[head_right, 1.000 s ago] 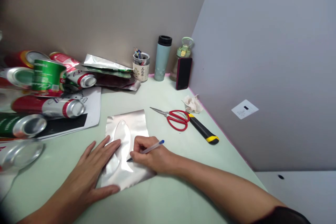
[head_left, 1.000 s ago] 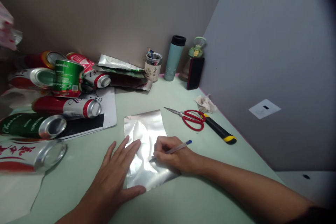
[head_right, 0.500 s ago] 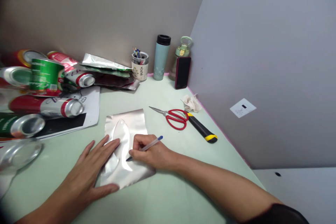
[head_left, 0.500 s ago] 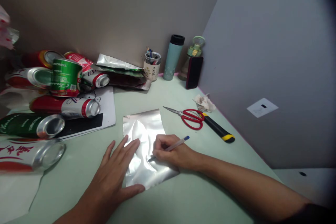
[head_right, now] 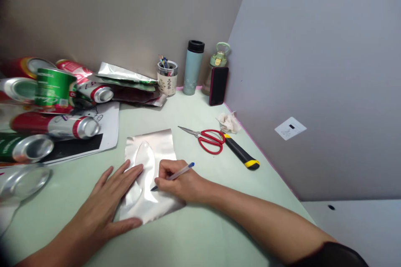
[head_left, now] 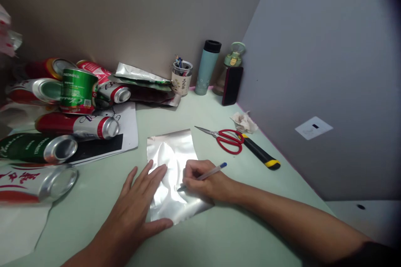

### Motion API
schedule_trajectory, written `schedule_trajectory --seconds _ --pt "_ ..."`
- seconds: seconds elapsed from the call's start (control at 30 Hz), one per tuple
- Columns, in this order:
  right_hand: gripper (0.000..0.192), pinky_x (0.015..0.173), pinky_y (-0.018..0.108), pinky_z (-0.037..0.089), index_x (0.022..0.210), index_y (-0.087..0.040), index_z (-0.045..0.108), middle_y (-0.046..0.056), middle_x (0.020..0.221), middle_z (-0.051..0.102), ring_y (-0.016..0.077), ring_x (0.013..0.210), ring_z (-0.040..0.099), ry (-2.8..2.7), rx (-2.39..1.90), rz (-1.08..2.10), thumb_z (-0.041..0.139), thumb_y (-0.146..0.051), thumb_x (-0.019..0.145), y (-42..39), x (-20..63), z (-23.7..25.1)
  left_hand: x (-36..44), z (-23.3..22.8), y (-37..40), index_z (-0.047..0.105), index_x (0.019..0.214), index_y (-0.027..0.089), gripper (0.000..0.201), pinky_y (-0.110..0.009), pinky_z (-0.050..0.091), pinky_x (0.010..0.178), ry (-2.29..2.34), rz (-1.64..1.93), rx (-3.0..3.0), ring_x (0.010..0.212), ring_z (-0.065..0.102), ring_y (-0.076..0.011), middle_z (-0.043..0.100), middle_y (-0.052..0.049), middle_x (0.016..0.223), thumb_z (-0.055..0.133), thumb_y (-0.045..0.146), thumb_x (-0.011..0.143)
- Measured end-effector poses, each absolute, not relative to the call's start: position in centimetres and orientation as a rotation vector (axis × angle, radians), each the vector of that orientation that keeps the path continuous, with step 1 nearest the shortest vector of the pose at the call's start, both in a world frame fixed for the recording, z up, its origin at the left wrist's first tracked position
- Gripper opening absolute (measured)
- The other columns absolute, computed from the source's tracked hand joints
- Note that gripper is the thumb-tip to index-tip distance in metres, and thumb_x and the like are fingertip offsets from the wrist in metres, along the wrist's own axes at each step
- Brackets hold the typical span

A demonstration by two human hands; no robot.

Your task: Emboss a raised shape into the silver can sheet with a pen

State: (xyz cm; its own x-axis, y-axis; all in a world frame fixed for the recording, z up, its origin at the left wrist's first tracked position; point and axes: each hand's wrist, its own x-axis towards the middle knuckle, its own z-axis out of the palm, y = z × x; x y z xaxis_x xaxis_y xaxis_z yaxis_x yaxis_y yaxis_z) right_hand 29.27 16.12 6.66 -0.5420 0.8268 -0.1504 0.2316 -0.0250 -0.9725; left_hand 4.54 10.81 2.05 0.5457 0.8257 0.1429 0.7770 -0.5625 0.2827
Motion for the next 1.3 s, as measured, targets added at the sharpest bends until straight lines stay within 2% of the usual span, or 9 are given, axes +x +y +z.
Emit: schedule_trajectory --seconds 0.23,0.43,0.8,1.3 --pt "0.021 0.053 0.023 0.029 0.065 -0.018 0.048 -0.005 0.062 0.047 0.0097 0.059 0.039 -1.840 -1.077 1.615 0.063 -0.015 0.079 16.4 29.5 6.7 4.6 2.0 11.0 0.007 0.158 0.029 0.107 -0.056 0.014 0.121 1.363 0.391 2.577 0.151 0.023 -0.0337 0.040 -0.007 0.159 0.076 0.051 0.080" --pt "0.023 0.056 0.024 0.031 0.063 -0.018 0.046 -0.005 0.064 0.047 0.0097 0.061 0.039 -1.867 -0.995 1.652 0.063 -0.014 0.078 16.7 29.6 7.0 4.6 2.1 10.8 0.008 0.158 0.029 0.104 -0.056 0.012 0.122 1.357 0.400 2.551 0.151 0.022 -0.0330 0.039 -0.007 0.159 0.076 0.047 0.081" --pt "0.026 0.054 0.024 0.028 0.064 -0.019 0.044 -0.007 0.061 0.042 0.0087 0.059 0.035 -1.977 -0.964 1.685 0.065 -0.014 0.079 17.1 30.0 7.6 4.8 2.2 10.8 0.011 0.157 0.028 0.102 -0.055 0.010 0.122 1.369 0.406 2.545 0.151 0.021 -0.0328 0.041 -0.008 0.158 0.076 0.046 0.080" --pt "0.025 0.054 0.024 0.029 0.065 -0.019 0.044 -0.007 0.063 0.043 0.0085 0.060 0.036 -2.049 -0.883 1.767 0.062 -0.010 0.079 17.6 30.5 8.1 4.8 2.0 10.8 0.016 0.157 0.028 0.096 -0.057 0.014 0.122 1.380 0.464 2.532 0.150 0.026 -0.0336 0.044 -0.007 0.156 0.073 0.045 0.082"
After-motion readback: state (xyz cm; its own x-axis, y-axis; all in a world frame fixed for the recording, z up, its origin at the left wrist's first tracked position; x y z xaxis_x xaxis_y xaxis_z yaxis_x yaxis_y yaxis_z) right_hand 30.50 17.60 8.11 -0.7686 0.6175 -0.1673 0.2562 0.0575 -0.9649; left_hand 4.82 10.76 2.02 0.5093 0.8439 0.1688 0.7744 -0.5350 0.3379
